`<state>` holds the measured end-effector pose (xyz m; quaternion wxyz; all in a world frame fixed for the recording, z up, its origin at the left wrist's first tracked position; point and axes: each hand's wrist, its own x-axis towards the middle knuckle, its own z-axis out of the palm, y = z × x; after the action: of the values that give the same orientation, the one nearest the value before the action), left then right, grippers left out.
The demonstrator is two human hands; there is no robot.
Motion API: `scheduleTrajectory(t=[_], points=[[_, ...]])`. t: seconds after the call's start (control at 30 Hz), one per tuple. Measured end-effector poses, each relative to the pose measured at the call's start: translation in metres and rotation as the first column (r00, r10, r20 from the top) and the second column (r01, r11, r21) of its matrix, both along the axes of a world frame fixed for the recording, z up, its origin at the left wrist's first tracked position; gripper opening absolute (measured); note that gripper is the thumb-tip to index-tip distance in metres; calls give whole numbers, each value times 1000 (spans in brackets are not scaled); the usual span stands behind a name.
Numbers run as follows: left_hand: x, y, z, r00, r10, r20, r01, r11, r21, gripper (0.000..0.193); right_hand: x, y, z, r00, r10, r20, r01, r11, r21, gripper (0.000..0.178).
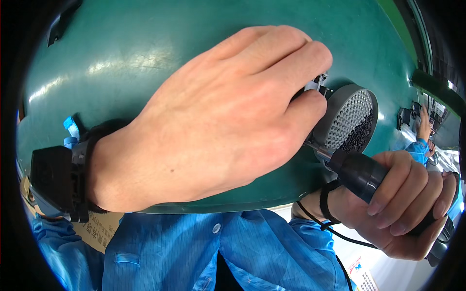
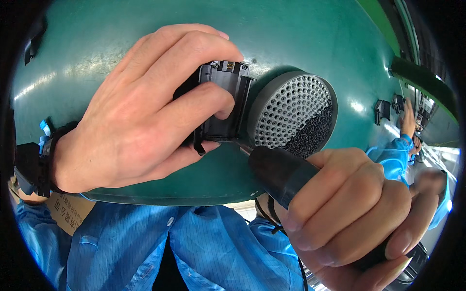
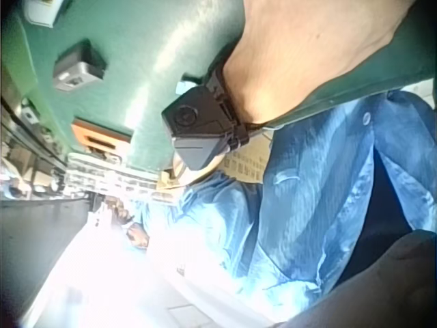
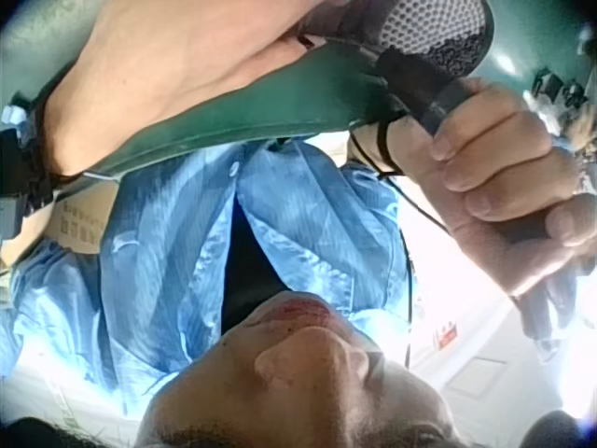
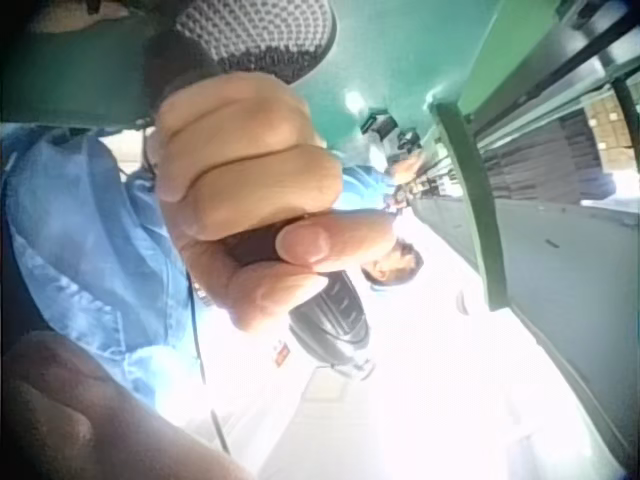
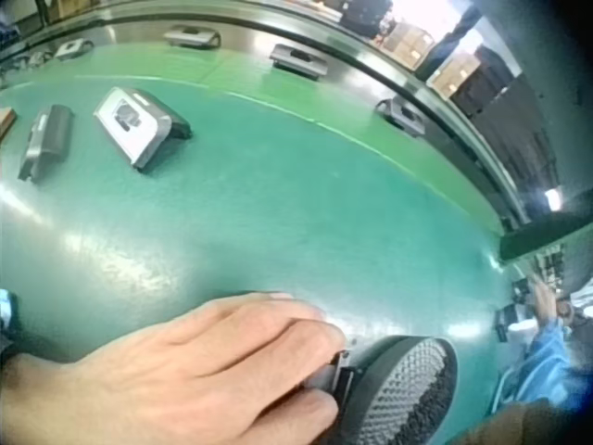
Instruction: The person picks up plastic housings from a conveyor belt and uses an electric screwdriver to drive screws into the components.
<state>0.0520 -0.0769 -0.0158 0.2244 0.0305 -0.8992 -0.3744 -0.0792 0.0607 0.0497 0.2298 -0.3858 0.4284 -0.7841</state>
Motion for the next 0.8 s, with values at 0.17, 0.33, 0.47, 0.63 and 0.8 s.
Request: scheduleTrajectory(t=[0.17,0.33,0.47,0.63,0.8], points=[[4,-2,-3,1000,21,12,-21,1000,5,43,7,5,-2,999,46,-12,-46,999,2,23],[0,-4,3,999,1,43,0,1000,-27,43,8,7,6,877,354,-325,-310,933,182,29],[4,-5,-8,1000,-27,-3,27,999,-25,43,21,-1,-4,928,234,-291,-215,972,97,21],[15,-9,5,985,-91,147,93,996,-10,42,28,-10,-6,968,81,-238,-76,997,27,22],[12,-18,25,989,-127,74,135,984,-119,35,14,0,18,997,15,70,-10,998,-64,21]])
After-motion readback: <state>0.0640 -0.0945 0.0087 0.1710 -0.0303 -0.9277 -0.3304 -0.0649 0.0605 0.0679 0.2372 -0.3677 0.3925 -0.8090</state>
